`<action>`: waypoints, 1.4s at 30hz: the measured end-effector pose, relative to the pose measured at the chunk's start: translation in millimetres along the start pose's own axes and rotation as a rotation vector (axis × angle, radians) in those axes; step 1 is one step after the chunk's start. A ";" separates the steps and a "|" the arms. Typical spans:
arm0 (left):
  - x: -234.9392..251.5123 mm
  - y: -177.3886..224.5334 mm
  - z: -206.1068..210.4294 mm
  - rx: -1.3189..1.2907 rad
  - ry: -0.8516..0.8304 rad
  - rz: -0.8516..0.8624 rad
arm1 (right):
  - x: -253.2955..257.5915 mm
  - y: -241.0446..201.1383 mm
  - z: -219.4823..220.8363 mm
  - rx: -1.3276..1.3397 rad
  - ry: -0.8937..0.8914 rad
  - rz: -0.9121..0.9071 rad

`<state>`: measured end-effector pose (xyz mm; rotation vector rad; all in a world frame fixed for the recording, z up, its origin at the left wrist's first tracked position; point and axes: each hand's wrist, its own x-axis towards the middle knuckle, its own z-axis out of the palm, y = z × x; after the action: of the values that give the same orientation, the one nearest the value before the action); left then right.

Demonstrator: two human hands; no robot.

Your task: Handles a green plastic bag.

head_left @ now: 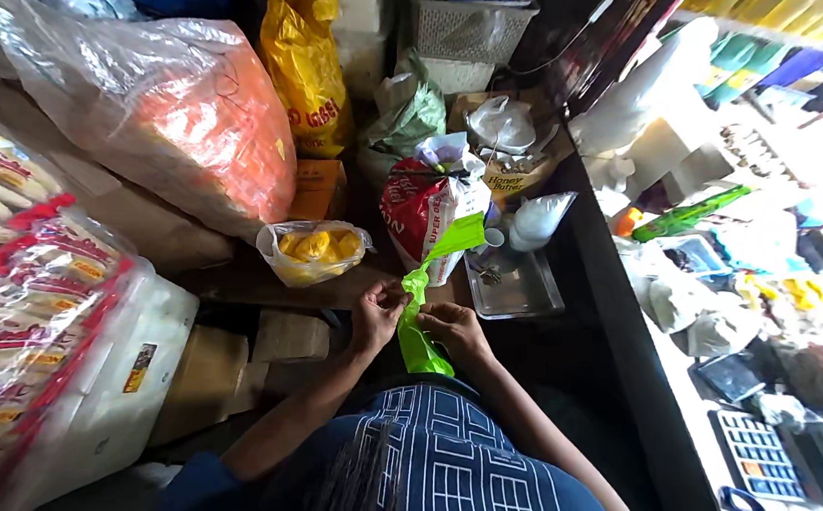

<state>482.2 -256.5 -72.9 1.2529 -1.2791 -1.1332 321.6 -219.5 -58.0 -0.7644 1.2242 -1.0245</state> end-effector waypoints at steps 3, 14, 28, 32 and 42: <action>-2.3 -2.6 1.9 0.017 -0.017 0.064 | 0.2 -1.6 1.8 0.045 0.032 0.005; -3.0 -15.3 -2.6 0.013 -0.101 0.106 | 7.2 10.8 -6.1 -0.064 0.066 -0.036; -24.1 -14.7 1.8 0.100 -0.185 0.132 | 12.8 10.6 -5.4 0.072 0.084 -0.063; -21.6 -13.1 -0.1 0.035 -0.207 0.076 | 13.2 9.7 -2.6 0.115 0.075 -0.078; -7.9 -17.1 -0.8 0.075 -0.140 0.109 | 12.1 0.9 0.3 0.259 0.144 0.046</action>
<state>484.4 -249.2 -90.1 1.1600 -1.4880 -1.1193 322.4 -230.4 -63.3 -0.4658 1.1960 -1.1887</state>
